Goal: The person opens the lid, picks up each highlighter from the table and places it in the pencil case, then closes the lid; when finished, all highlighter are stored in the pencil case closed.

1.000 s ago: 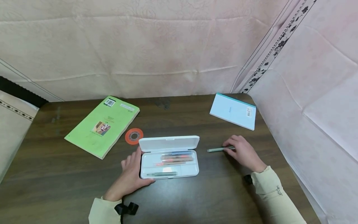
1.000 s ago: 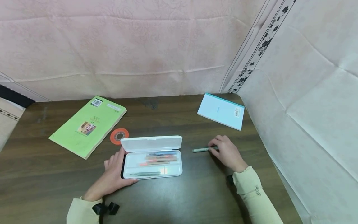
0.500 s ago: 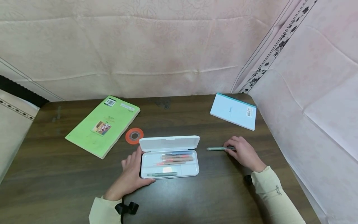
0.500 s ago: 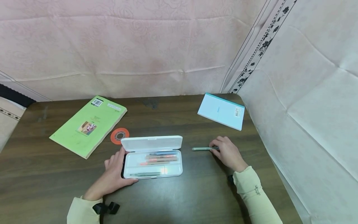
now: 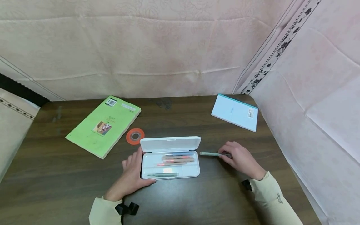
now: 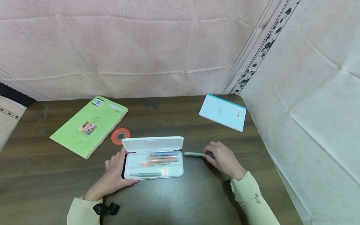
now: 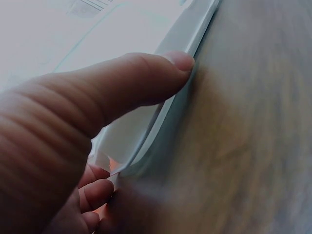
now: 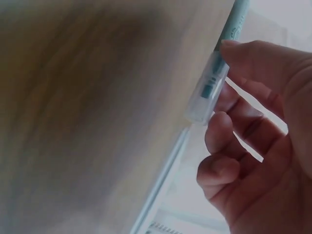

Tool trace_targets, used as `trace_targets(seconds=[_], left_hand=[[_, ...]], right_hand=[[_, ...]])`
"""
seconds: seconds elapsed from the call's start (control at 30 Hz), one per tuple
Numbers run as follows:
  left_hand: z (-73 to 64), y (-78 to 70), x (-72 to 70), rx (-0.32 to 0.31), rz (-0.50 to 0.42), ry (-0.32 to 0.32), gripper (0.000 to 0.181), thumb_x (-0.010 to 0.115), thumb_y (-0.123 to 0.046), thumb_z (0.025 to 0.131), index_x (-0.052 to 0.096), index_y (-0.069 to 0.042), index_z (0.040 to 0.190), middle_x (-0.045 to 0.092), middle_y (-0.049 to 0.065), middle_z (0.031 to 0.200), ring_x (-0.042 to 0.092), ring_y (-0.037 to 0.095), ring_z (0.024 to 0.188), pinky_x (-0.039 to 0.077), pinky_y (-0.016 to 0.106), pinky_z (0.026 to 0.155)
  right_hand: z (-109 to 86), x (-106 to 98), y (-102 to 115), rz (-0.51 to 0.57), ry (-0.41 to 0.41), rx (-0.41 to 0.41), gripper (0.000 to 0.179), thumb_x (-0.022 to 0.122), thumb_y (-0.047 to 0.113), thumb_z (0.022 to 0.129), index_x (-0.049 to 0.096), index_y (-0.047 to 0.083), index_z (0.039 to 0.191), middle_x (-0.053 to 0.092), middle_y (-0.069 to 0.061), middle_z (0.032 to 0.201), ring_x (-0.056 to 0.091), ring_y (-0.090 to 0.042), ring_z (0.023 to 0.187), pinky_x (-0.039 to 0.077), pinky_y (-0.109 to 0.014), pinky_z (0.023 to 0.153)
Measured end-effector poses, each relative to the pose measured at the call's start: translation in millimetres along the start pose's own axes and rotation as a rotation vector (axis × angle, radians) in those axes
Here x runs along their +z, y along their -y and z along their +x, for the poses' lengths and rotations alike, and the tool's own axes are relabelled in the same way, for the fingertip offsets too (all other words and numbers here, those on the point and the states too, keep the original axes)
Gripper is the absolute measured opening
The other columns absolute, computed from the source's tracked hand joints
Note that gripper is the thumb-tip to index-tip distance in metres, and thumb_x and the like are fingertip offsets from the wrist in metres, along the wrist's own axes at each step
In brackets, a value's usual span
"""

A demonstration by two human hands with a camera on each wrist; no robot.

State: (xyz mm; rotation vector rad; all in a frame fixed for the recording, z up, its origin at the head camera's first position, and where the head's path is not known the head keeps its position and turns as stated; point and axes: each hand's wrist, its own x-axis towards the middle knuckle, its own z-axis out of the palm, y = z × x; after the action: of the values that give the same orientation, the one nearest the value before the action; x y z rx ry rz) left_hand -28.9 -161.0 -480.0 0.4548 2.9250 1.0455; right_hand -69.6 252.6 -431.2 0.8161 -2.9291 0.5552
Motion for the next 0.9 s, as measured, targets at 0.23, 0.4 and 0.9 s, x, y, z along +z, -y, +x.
trace_targets(seconds=[0.23,0.4,0.9], left_hand=[[0.1,1.3,0.8,0.001,-0.001,-0.007,0.118,0.093,-0.042,0.056,0.026,-0.005,0.145,0.05,0.012,0.114,0.04,0.024,0.099,0.022,0.041,0.079],[0.3,2.0,1.3,-0.007,-0.003,-0.004,0.115,0.094,-0.041,0.055,0.028,-0.006,0.142,0.049,0.01,0.113,0.04,0.023,0.099,0.021,0.04,0.079],[-0.5,1.1,0.5,-0.014,0.014,0.008,0.118,0.093,-0.042,0.057,0.026,-0.003,0.145,0.049,0.012,0.118,0.041,0.025,0.101,0.023,0.041,0.08]], right_hand=[[14.3,5.2,39.9,-0.014,0.076,-0.093,0.009,0.073,0.024,0.089,0.073,0.022,0.098,0.061,0.011,0.092,0.053,-0.007,0.078,0.049,-0.024,0.069],[28.7,16.1,69.1,-0.004,0.123,-0.186,0.011,0.069,0.025,0.092,0.072,0.021,0.103,0.063,0.01,0.097,0.055,-0.005,0.079,0.049,-0.025,0.071],[67.1,46.1,131.0,-0.047,0.198,-0.327,0.006,0.063,0.023,0.094,0.069,0.021,0.093,0.059,0.009,0.084,0.049,-0.005,0.07,0.044,-0.024,0.067]])
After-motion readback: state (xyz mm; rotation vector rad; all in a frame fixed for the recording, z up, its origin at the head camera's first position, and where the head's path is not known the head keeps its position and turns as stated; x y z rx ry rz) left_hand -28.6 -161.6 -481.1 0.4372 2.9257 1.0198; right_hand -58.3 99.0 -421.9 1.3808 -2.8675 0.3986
